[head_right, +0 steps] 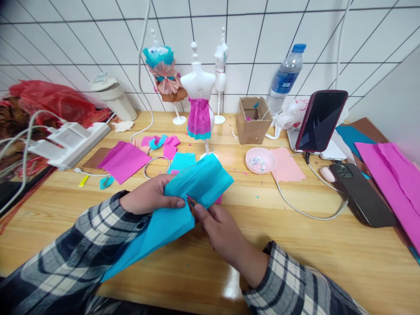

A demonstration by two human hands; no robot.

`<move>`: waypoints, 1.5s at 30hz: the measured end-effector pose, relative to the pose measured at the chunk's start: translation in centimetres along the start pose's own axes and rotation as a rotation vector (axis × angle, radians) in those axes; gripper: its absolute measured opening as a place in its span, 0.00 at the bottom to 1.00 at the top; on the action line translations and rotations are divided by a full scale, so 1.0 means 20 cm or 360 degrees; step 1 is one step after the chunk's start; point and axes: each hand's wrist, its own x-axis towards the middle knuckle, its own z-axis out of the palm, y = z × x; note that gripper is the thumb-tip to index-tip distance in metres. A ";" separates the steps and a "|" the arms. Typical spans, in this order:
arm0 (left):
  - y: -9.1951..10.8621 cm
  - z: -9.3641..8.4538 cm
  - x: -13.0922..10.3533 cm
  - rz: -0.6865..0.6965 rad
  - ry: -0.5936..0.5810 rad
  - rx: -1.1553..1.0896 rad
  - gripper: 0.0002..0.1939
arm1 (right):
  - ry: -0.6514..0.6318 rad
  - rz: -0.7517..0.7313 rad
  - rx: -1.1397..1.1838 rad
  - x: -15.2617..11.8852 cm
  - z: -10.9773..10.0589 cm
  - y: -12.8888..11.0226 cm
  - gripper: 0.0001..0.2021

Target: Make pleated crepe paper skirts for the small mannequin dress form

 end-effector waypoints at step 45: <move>0.00 0.01 -0.01 0.0080 -0.0144 0.0239 0.20 | 0.0032 -0.0121 0.0157 -0.01 0.06 0.02 0.27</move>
